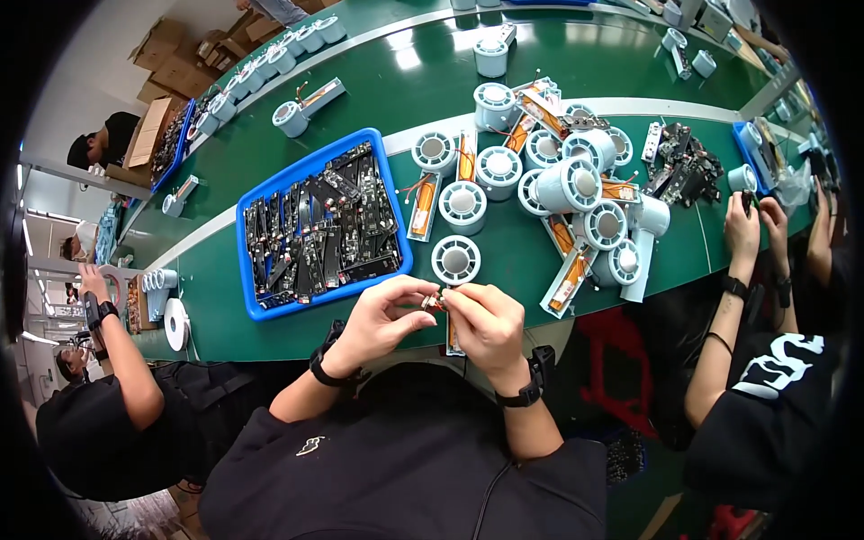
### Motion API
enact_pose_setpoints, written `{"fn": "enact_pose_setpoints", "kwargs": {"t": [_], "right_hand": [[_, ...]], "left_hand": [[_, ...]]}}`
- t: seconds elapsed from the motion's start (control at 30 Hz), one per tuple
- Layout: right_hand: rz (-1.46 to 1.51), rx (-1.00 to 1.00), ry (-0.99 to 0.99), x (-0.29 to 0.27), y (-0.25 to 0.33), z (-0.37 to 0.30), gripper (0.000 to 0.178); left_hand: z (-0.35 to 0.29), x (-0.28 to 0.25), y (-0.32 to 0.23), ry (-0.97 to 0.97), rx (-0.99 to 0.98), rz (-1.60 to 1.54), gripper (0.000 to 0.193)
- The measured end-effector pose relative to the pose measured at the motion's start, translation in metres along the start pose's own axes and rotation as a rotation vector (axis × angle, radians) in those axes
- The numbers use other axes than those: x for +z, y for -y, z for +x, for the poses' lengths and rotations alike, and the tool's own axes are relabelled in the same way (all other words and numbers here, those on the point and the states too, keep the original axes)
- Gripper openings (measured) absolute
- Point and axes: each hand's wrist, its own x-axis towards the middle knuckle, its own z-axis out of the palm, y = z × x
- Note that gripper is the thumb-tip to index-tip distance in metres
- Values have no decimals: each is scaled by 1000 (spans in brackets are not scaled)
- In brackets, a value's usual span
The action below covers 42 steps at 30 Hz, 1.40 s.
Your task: Assembling small electrical or mechanical components at a factory assembly station.
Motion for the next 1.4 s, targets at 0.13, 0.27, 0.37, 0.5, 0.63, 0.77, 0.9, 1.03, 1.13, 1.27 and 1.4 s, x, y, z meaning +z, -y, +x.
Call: {"fn": "enact_pose_setpoints", "kwargs": {"t": [0.13, 0.27, 0.37, 0.5, 0.63, 0.77, 0.9, 1.03, 1.13, 1.27, 1.4], "right_hand": [[-57, -44, -4, -3, 2, -2, 22], [-79, -75, 20, -3, 1, -3, 21], [-39, -74, -24, 0, -4, -4, 21], [60, 23, -63, 3, -3, -3, 22], [80, 28, -62, -1, -5, -5, 23], [-53, -81, -21, 1, -4, -1, 22], [-199, -141, 41, -3, 6, 7, 19], [-67, -27, 85, -9, -5, 3, 17], [37, 129, 73, -7, -1, -2, 16], [66, 190, 74, -12, -1, 0, 16], [-26, 13, 64, -15, -3, 4, 15]], "left_hand": [[-3, 2, 1, 6, 8, 0, 37], [-5, 7, -4, 17, 54, 87, 35], [-4, 11, -8, -38, 115, 174, 34], [-1, 11, -8, -50, 89, 173, 34], [4, 12, -4, -22, 25, 73, 34], [3, 10, -15, -51, 135, 251, 32], [7, 4, -22, -6, 210, 393, 32], [15, -8, -21, 136, 133, 288, 28], [12, -8, -18, 137, 113, 245, 26], [13, -5, -21, 164, 122, 231, 24], [16, -5, -23, 203, 167, 279, 22]]}}
